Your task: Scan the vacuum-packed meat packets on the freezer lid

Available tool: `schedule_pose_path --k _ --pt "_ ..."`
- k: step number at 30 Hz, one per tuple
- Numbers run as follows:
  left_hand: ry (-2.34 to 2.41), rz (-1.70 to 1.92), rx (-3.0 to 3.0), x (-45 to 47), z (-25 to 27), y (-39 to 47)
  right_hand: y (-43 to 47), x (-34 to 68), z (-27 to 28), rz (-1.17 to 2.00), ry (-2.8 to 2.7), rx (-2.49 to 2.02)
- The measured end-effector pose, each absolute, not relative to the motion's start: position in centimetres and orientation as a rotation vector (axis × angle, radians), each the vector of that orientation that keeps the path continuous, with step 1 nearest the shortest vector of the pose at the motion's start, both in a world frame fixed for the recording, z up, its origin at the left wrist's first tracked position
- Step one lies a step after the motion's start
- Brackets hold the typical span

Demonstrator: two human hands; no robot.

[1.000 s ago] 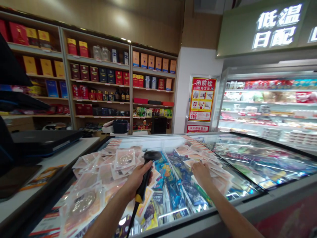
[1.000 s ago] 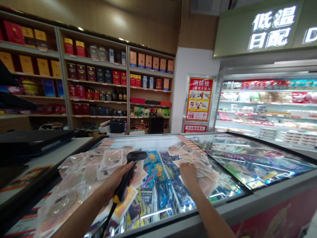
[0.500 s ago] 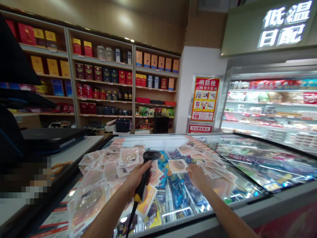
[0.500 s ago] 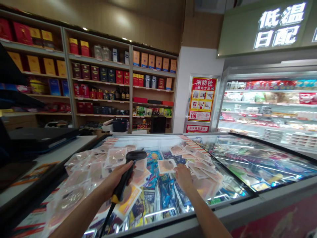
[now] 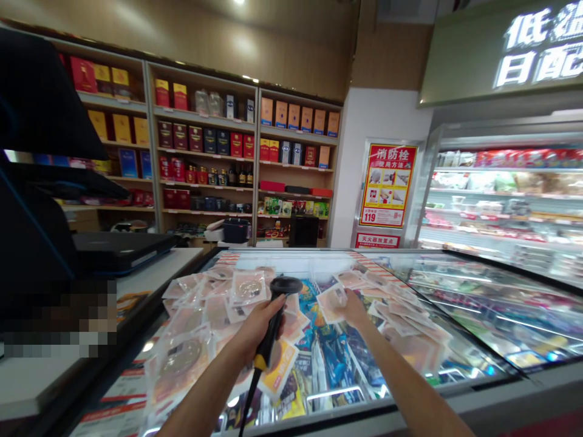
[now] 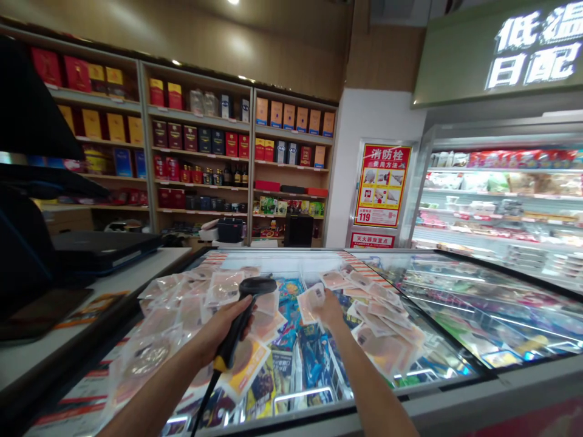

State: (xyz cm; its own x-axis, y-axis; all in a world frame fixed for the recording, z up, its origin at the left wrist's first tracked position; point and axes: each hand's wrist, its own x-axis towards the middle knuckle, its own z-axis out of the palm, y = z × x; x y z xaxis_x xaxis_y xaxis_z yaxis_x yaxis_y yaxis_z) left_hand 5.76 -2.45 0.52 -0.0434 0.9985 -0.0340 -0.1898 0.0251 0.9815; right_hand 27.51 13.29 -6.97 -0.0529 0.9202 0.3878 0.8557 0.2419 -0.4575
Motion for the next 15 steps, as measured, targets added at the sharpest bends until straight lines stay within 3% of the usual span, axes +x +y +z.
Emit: schedule_pose_path --k 10,15 --pt "1.074 1.274 1.086 5.7 1.2 -3.2 13.9 30.1 -1.2 0.236 -1.802 -1.377" --pt "1.02 1.248 1.134 6.2 1.8 -3.9 14.9 30.5 -2.1 0.62 -1.752 -1.188"
